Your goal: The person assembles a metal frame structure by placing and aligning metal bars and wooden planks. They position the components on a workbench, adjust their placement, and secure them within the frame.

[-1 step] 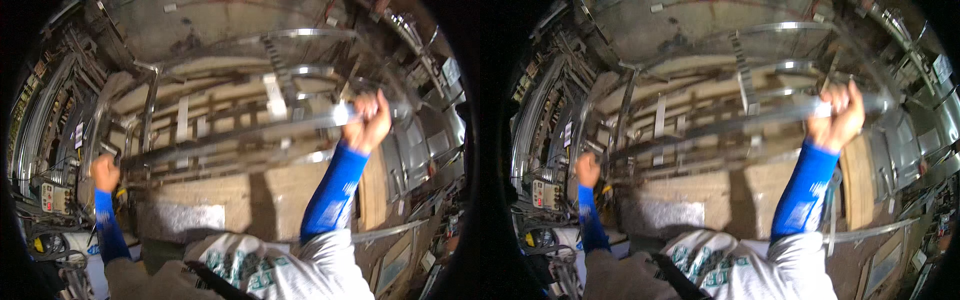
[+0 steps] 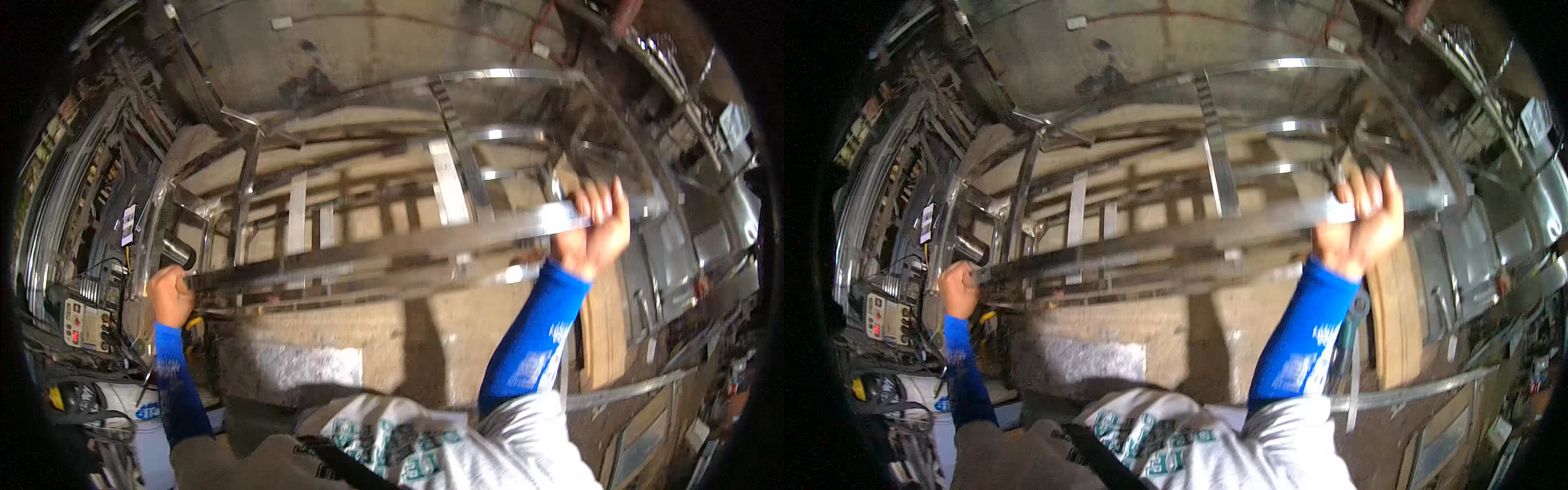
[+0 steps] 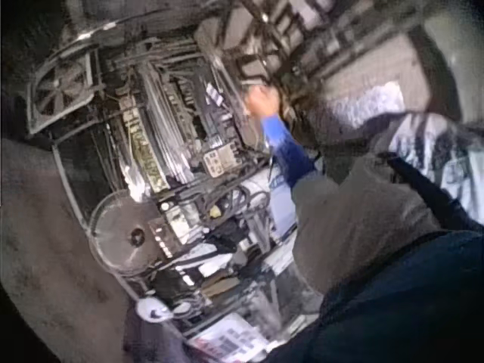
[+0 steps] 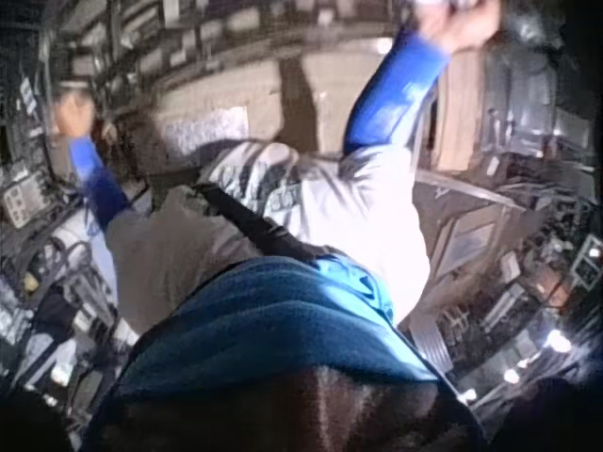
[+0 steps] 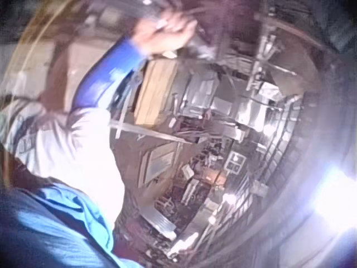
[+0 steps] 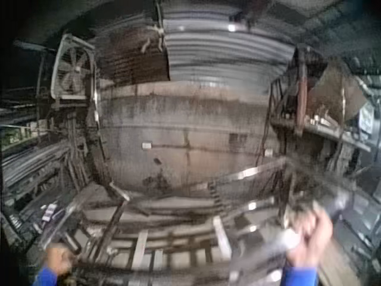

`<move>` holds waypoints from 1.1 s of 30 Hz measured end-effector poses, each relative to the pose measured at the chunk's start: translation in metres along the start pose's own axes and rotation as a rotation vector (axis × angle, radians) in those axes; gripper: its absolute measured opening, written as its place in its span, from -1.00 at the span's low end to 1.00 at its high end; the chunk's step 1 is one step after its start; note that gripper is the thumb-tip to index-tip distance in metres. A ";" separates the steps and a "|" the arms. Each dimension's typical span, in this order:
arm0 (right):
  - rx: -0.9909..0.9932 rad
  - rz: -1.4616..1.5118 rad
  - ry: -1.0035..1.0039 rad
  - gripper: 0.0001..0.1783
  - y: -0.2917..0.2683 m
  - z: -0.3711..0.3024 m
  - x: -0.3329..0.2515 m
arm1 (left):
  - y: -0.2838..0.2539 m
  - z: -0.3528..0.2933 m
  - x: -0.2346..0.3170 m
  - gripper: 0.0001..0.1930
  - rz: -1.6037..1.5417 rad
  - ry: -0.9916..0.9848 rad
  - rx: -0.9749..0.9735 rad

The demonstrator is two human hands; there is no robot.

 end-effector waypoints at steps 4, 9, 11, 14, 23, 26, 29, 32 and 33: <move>-0.041 0.134 0.142 -0.59 -0.018 0.003 -0.008 | 0.001 0.008 0.010 -0.88 0.086 -0.020 -0.112; 0.425 -0.199 -0.154 -0.48 -0.071 -0.008 -0.036 | 0.011 0.017 0.049 -0.79 0.069 0.186 -0.060; 0.299 -0.093 -0.035 -0.49 -0.124 -0.005 -0.068 | -0.007 0.028 0.066 -0.77 0.016 0.246 -0.095; 0.420 -0.098 -0.070 -0.52 -0.183 -0.018 -0.078 | -0.009 0.023 0.083 -0.75 -0.022 0.222 -0.122; 0.442 0.076 0.059 -0.55 -0.259 -0.065 -0.070 | 0.003 0.008 0.103 -0.74 0.059 0.247 -0.196; 0.337 0.172 0.088 -0.54 -0.264 -0.061 -0.070 | 0.003 0.007 0.104 -0.74 0.069 0.236 -0.189; 0.412 0.134 0.111 -0.52 -0.265 -0.063 -0.072 | -0.006 0.002 0.104 -0.77 0.060 0.215 -0.206; 0.442 0.058 0.048 -0.53 -0.262 -0.068 -0.081 | -0.013 -0.010 0.098 -0.75 0.053 0.225 -0.255; 0.421 0.079 0.046 -0.53 -0.263 -0.072 -0.083 | -0.017 -0.013 0.098 -0.72 0.072 0.233 -0.269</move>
Point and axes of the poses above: each hand's wrist, its own z-axis towards the middle knuckle, its own y-axis out of the palm, x = y × z, the point moved 3 cm from there along z, towards the middle knuckle, and after that the axes turned 7 degrees about z, right-handed, at the moved point
